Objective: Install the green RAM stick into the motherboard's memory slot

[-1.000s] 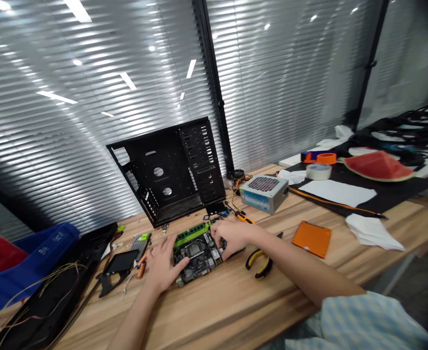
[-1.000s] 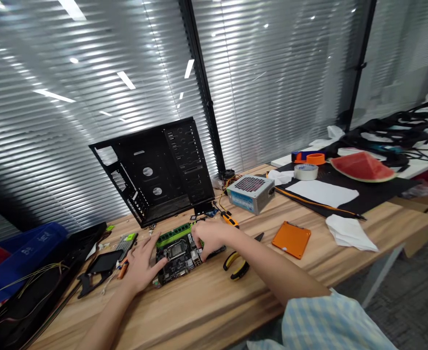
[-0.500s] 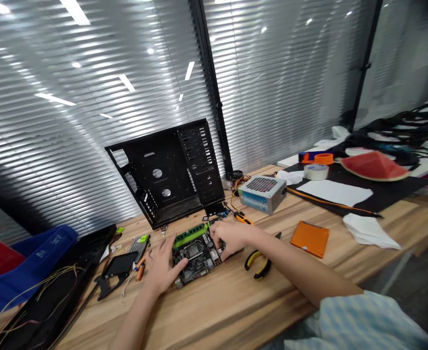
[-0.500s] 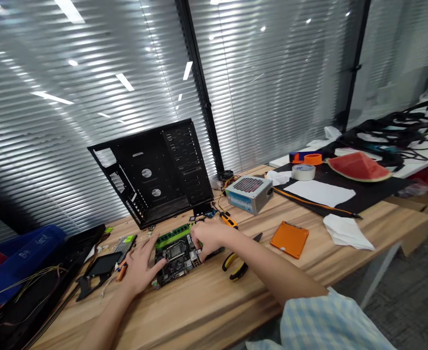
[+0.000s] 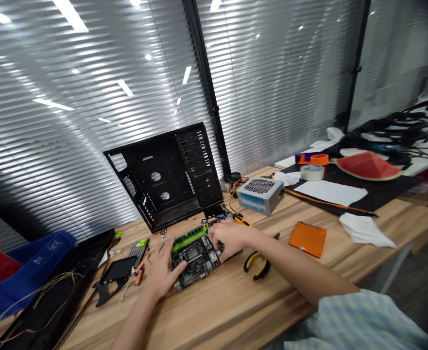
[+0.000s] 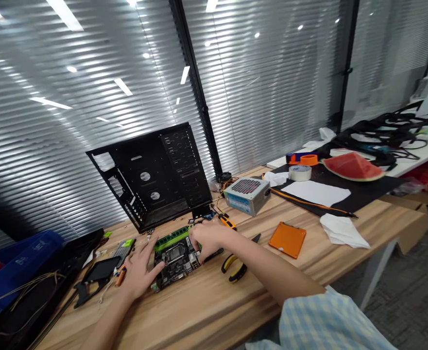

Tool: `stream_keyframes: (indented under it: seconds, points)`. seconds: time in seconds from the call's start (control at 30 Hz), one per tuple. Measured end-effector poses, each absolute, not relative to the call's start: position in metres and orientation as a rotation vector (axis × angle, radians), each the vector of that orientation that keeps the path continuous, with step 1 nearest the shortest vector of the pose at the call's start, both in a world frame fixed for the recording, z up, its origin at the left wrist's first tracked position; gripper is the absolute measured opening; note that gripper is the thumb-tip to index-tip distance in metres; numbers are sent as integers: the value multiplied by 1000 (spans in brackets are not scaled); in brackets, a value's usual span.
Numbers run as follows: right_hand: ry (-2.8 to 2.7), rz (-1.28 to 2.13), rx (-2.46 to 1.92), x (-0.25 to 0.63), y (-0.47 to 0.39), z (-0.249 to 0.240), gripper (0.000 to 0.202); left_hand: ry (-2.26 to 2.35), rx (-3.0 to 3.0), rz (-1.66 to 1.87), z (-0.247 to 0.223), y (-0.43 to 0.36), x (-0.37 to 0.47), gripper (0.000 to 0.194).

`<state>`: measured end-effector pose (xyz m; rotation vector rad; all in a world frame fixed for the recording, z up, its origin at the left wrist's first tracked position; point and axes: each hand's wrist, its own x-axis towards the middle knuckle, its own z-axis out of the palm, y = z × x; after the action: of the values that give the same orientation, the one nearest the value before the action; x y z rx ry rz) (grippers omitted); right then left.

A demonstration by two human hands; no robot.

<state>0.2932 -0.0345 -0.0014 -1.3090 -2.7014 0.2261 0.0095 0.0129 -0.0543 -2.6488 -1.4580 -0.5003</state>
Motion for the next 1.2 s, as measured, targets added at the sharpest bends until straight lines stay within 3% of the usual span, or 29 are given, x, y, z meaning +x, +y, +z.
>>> stream_keyframes:
  seconds: [0.6, 1.0, 1.2]
  points:
    - [-2548, 246, -1224, 315, -21, -8, 24, -1461, -2661, -497, -56, 14, 9, 69]
    - [-2515, 305, -1234, 322, -14, -14, 39, -1437, -2656, -482, -56, 13, 9, 70]
    - [-2550, 307, -1258, 315, -15, -16, 37, -1436, -2656, -485, -57, 14, 8, 69]
